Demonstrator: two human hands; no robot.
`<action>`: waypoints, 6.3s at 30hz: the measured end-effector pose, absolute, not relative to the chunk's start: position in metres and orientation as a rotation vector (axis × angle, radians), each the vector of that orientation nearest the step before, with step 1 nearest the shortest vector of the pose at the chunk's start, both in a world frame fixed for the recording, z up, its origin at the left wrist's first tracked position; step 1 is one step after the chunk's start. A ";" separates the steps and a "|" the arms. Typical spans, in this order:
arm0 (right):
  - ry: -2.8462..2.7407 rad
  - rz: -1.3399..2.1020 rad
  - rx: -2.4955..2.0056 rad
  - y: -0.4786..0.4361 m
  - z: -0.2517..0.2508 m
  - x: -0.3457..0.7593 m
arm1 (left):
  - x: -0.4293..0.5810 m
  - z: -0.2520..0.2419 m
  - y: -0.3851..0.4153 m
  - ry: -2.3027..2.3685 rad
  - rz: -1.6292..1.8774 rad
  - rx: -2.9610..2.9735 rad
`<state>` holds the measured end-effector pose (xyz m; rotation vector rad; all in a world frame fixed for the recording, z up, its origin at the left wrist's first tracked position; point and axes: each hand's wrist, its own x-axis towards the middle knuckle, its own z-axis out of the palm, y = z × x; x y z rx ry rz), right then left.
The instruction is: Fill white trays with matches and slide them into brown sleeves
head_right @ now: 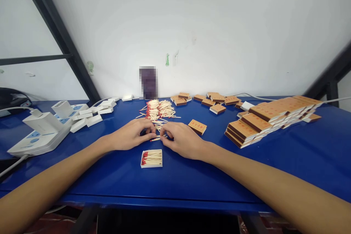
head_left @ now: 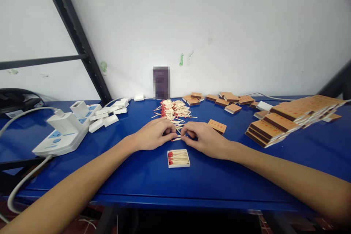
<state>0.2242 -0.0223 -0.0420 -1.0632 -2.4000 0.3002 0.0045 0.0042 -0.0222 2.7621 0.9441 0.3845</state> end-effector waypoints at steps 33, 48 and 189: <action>-2.429 0.228 -0.819 -0.023 -0.039 0.225 | -0.001 -0.019 0.007 1.121 0.333 2.954; -2.410 0.211 -0.903 -0.019 -0.044 0.229 | 0.007 -0.015 -0.006 0.905 0.335 2.850; -2.629 0.654 -0.805 -0.048 -0.019 0.238 | 0.004 0.015 -0.031 0.815 0.146 2.704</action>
